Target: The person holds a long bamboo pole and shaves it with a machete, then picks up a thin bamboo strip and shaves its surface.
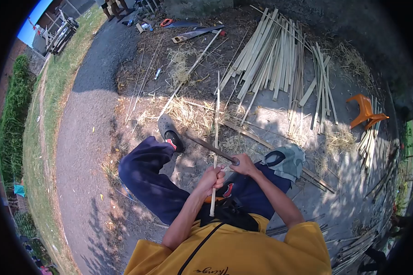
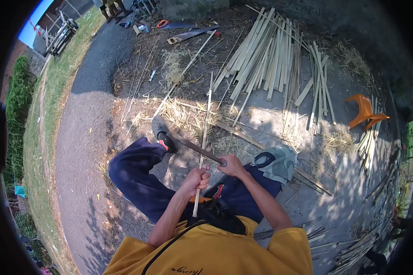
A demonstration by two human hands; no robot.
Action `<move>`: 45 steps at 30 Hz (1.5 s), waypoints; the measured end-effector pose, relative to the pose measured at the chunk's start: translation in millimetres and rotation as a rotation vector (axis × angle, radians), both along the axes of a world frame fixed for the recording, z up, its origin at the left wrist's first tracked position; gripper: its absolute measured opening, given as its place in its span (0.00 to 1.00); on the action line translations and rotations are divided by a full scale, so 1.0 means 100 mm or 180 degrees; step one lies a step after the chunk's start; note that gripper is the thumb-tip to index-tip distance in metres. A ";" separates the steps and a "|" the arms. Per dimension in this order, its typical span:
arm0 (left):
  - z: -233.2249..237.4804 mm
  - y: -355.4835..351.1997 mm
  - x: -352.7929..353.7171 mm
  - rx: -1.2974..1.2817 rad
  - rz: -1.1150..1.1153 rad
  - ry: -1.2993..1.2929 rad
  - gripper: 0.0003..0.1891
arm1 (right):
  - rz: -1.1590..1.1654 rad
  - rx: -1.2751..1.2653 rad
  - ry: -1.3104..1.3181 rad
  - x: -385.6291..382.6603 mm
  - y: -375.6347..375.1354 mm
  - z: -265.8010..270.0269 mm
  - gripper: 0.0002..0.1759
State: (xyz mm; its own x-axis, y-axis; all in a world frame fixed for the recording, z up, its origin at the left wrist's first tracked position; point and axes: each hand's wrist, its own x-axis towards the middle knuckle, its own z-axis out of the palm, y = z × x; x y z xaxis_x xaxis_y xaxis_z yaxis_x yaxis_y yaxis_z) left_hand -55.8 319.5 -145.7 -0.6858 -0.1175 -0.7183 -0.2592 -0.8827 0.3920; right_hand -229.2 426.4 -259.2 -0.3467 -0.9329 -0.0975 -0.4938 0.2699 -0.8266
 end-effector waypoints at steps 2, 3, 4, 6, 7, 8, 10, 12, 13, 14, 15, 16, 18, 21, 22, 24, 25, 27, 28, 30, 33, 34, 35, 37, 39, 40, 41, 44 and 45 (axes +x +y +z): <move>0.05 0.06 0.05 -0.0028 -0.0003 -0.0094 0.09 | -0.0067 0.0181 -0.0146 -0.10 -0.04 -0.07 0.17; 0.06 0.09 0.05 -0.0057 -0.0024 -0.0175 0.09 | -0.0245 0.0135 -0.0112 -0.17 -0.06 -0.17 0.17; 0.07 0.13 0.07 -0.0044 -0.0011 -0.0192 0.09 | -0.0422 0.0104 -0.0090 -0.19 -0.06 -0.20 0.17; 0.07 0.15 0.06 -0.0230 -0.0011 -0.0427 0.09 | -0.0549 -0.0052 0.0067 -0.17 -0.07 -0.25 0.17; 0.03 0.14 0.06 -0.0228 -0.0001 -0.0426 0.09 | -0.0476 -0.0071 -0.0050 -0.12 -0.07 -0.18 0.17; -0.03 0.12 0.07 -0.0172 0.0008 -0.0310 0.09 | -0.0410 -0.0079 -0.0167 -0.09 -0.05 -0.10 0.16; -0.06 0.08 0.06 -0.0121 0.0026 -0.0182 0.09 | -0.0115 0.0080 -0.0184 -0.10 -0.05 0.02 0.16; -0.01 0.07 0.08 0.0170 0.0144 -0.0004 0.08 | 0.0172 0.0255 -0.0227 -0.10 -0.05 0.01 0.17; 0.02 0.05 0.08 0.0174 0.0145 -0.0004 0.08 | 0.0055 0.0195 -0.0192 -0.13 -0.10 -0.07 0.16; 0.04 0.02 0.09 0.0250 0.0209 0.0021 0.08 | -0.0074 0.0130 -0.0158 -0.16 -0.14 -0.20 0.16; 0.06 0.01 0.11 0.0332 0.0271 0.0040 0.08 | -0.0321 -0.0297 0.0006 -0.14 -0.17 -0.42 0.16; 0.06 0.00 0.15 0.0331 0.0262 0.0040 0.08 | -0.0331 -0.0298 0.0006 -0.12 -0.18 -0.36 0.16; 0.05 -0.07 0.15 0.0142 0.0205 0.0013 0.08 | -0.0196 0.0283 -0.0150 -0.10 -0.28 -0.05 0.15; 0.08 -0.09 0.15 0.0046 0.0189 -0.0056 0.07 | 0.0031 0.0078 -0.0419 0.08 -0.22 0.13 0.15; 0.09 -0.08 0.12 0.0016 0.0180 -0.0056 0.07 | 0.0229 -0.0180 -0.0326 0.07 -0.19 0.13 0.15; 0.06 -0.02 0.14 0.0048 0.0167 -0.0039 0.07 | 0.0136 0.0030 -0.0260 -0.01 -0.21 -0.03 0.15; 0.05 -0.01 0.16 0.0049 0.0145 -0.0024 0.08 | 0.0036 0.0208 -0.0195 -0.05 -0.25 -0.14 0.14; 0.06 0.02 0.17 0.0072 0.0190 -0.0054 0.08 | 0.0002 0.0246 -0.0006 -0.13 -0.33 -0.37 0.14; 0.07 0.03 0.16 0.0101 0.0235 -0.0077 0.08 | -0.0034 0.0289 0.0190 -0.14 -0.36 -0.31 0.14; 0.10 -0.02 0.16 0.0086 0.0229 -0.0034 0.08 | -0.0074 0.0266 -0.0030 -0.08 -0.37 -0.20 0.14; 0.17 -0.04 0.15 0.0112 0.0202 -0.0033 0.08 | 0.0040 0.0004 -0.0255 0.09 -0.22 0.10 0.14; 0.20 -0.06 0.10 0.0126 0.0147 -0.0034 0.08 | 0.0160 -0.0265 -0.0220 0.09 -0.20 0.14 0.14; 0.23 -0.02 0.09 0.0101 0.0103 -0.0076 0.08 | 0.0196 -0.0130 -0.0149 0.02 -0.18 0.03 0.15; 0.32 0.08 0.13 0.0173 0.0130 -0.0027 0.08 | -0.0234 0.0180 -0.0526 -0.11 -0.23 -0.16 0.15; 0.38 0.13 0.17 0.0216 0.0104 0.0016 0.07 | -0.0841 0.0671 -0.0325 -0.30 -0.29 -0.52 0.13; 0.40 0.12 0.17 0.0262 0.0174 0.0095 0.07 | -0.0878 0.0649 -0.0323 -0.32 -0.30 -0.53 0.13; 0.42 0.11 0.17 0.0313 0.0254 0.0176 0.07 | -0.1005 0.0643 -0.0567 -0.32 -0.30 -0.54 0.12; 0.36 -0.03 0.18 0.0224 0.0176 0.0318 0.06 | -0.1228 0.0535 -0.0995 -0.15 -0.21 -0.16 0.10; 0.37 -0.11 0.20 -0.0055 -0.0023 0.0280 0.08 | -0.1330 0.0424 -0.1196 -0.07 -0.18 0.00 0.10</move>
